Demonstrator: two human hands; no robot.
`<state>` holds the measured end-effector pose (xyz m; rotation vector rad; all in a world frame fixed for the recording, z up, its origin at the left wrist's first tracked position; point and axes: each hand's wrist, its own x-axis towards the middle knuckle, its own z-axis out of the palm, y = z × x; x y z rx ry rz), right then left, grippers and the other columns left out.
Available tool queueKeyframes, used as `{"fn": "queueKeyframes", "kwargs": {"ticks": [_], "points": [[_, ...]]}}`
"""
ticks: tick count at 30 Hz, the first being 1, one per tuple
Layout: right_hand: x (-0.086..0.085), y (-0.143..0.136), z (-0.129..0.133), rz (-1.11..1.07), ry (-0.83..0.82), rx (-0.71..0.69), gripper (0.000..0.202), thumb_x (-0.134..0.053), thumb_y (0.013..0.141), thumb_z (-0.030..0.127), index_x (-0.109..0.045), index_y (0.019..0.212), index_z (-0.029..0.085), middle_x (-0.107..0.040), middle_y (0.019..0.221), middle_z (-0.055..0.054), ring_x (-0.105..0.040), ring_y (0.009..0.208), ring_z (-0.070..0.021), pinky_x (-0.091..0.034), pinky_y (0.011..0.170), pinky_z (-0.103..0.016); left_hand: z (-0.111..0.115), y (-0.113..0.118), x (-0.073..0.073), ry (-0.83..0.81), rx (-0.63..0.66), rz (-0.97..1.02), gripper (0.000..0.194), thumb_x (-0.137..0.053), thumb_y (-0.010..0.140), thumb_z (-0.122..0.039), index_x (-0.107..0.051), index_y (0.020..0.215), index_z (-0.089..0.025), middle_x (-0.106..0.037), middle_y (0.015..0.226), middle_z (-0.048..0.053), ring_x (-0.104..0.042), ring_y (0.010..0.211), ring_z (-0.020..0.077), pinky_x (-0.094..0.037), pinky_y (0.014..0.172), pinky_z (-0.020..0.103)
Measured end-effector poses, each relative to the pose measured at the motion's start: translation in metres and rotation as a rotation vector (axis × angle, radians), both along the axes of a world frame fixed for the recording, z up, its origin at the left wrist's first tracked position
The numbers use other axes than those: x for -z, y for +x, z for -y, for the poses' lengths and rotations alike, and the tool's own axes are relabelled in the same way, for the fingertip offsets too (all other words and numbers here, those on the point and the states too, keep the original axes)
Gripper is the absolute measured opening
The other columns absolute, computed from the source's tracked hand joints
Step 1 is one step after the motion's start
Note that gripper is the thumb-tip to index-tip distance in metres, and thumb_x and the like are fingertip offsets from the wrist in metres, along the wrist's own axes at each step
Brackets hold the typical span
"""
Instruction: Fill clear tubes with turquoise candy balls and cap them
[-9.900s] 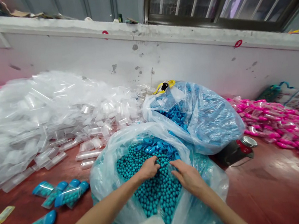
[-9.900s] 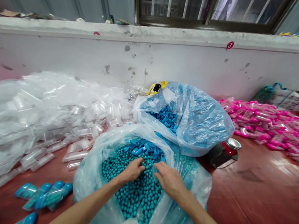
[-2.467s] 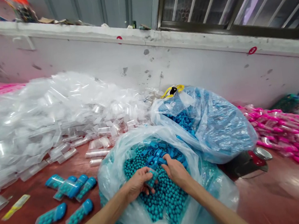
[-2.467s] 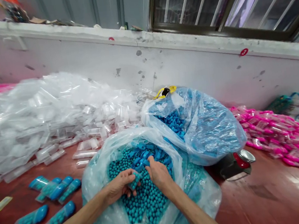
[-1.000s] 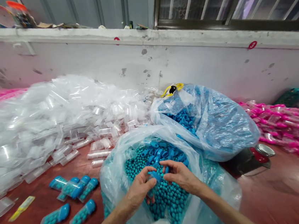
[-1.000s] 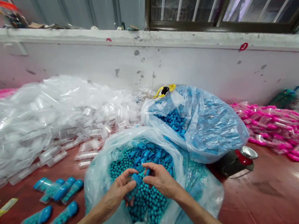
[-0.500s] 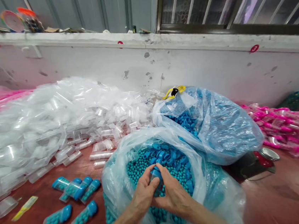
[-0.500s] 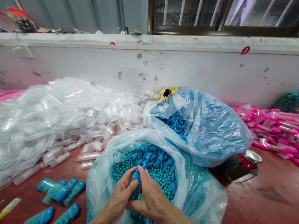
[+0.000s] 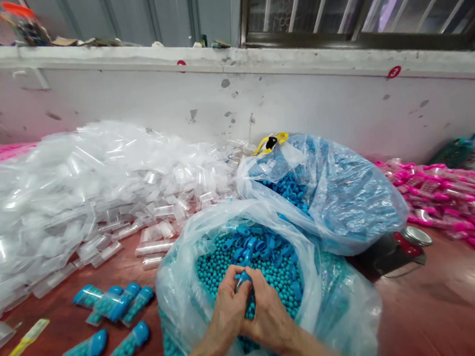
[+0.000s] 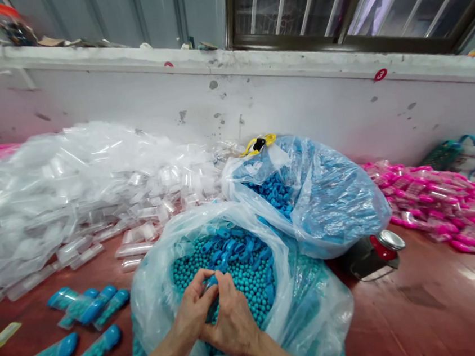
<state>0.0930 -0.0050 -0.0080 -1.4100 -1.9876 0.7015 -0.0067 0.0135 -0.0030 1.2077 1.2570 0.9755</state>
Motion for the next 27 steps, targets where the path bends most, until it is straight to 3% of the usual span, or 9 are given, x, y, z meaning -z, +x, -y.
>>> {"fn": "queueKeyframes", "kwargs": {"ticks": [4, 7, 10, 12, 14, 17, 21, 23, 27], "points": [[0.000, 0.015, -0.007, -0.057, -0.219, -0.154, 0.082, -0.063, 0.066, 0.030, -0.022, 0.135, 0.016, -0.049, 0.118, -0.013, -0.058, 0.078, -0.0188, -0.046, 0.074, -0.033, -0.001, -0.032, -0.016, 0.131, 0.098, -0.319, 0.019, -0.043, 0.078, -0.031, -0.050, 0.091, -0.020, -0.053, 0.065, -0.003, -0.049, 0.061, 0.0139, -0.039, 0.059, 0.024], [-0.001, 0.040, -0.021, 0.000, -0.251, -0.129, 0.057, -0.053, 0.076, 0.030, -0.036, 0.128, 0.014, -0.057, 0.107, -0.011, -0.058, 0.069, -0.0155, -0.045, 0.069, -0.029, 0.000, -0.087, -0.033, 0.178, 0.100, -0.659, 0.031, -0.036, 0.082, -0.035, -0.047, 0.108, -0.022, -0.060, 0.074, 0.000, -0.055, 0.068, 0.0169, -0.040, 0.065, 0.027], [-0.003, 0.058, -0.033, 0.168, -0.186, -0.076, 0.028, -0.043, 0.083, 0.027, -0.057, 0.106, 0.018, -0.065, 0.088, -0.005, -0.059, 0.080, -0.0185, -0.042, 0.073, -0.029, 0.002, -0.142, -0.044, 0.191, -0.084, -1.131, 0.036, -0.034, 0.082, -0.033, -0.049, 0.112, -0.019, -0.062, 0.088, 0.006, -0.057, 0.079, 0.0222, -0.041, 0.073, 0.033], [-0.007, 0.055, -0.037, 0.304, -0.153, -0.097, 0.023, -0.041, 0.085, 0.025, -0.061, 0.096, 0.022, -0.066, 0.085, -0.003, -0.060, 0.084, -0.0188, -0.041, 0.073, -0.027, 0.003, -0.160, -0.046, 0.281, -0.231, -1.396, 0.038, -0.036, 0.082, -0.030, -0.049, 0.114, -0.014, -0.060, 0.093, 0.009, -0.055, 0.084, 0.0243, -0.040, 0.076, 0.035], [-0.011, 0.041, -0.040, 0.451, -0.091, -0.140, 0.022, -0.039, 0.085, 0.020, -0.061, 0.091, 0.023, -0.066, 0.085, -0.003, -0.060, 0.083, -0.0181, -0.041, 0.069, -0.025, 0.002, -0.156, -0.046, 0.421, -0.271, -1.503, 0.036, -0.037, 0.083, -0.027, -0.050, 0.113, -0.012, -0.059, 0.093, 0.010, -0.053, 0.085, 0.0233, -0.041, 0.077, 0.034], [-0.014, 0.009, -0.046, 0.642, 0.032, -0.205, 0.022, -0.039, 0.084, 0.013, -0.058, 0.090, 0.023, -0.062, 0.091, -0.004, -0.059, 0.082, -0.0179, -0.042, 0.064, -0.024, -0.010, -0.124, -0.042, 0.618, -0.108, -1.530, 0.030, -0.037, 0.084, -0.021, -0.054, 0.108, -0.017, -0.059, 0.086, 0.007, -0.052, 0.083, 0.0216, -0.041, 0.075, 0.032], [-0.001, -0.025, -0.057, 0.765, -0.001, -0.119, 0.023, -0.050, 0.081, 0.027, -0.053, 0.100, 0.015, -0.061, 0.092, -0.012, -0.061, 0.078, -0.0234, -0.046, 0.060, -0.030, -0.045, -0.081, -0.025, 0.710, 0.051, -1.638, 0.032, -0.034, 0.081, -0.010, -0.054, 0.106, -0.017, -0.058, 0.085, 0.009, -0.052, 0.081, 0.0230, -0.040, 0.071, 0.036], [0.008, -0.029, -0.059, 0.779, -0.020, -0.097, 0.029, -0.052, 0.080, 0.026, -0.051, 0.104, 0.010, -0.061, 0.090, -0.016, -0.062, 0.076, -0.0250, -0.047, 0.060, -0.032, -0.062, -0.073, -0.013, 0.741, 0.093, -1.648, 0.033, -0.032, 0.080, -0.006, -0.054, 0.103, -0.013, -0.058, 0.091, 0.012, -0.051, 0.088, 0.0247, -0.039, 0.075, 0.039], [0.017, -0.012, -0.058, 0.779, -0.034, -0.151, 0.024, -0.042, 0.081, 0.010, -0.054, 0.101, 0.015, -0.064, 0.087, -0.012, -0.063, 0.075, -0.0216, -0.047, 0.062, -0.030, -0.074, -0.070, 0.007, 0.776, 0.237, -1.569, 0.034, -0.026, 0.080, -0.003, -0.055, 0.094, -0.013, -0.057, 0.092, 0.014, -0.050, 0.093, 0.0268, -0.037, 0.078, 0.041]]}}
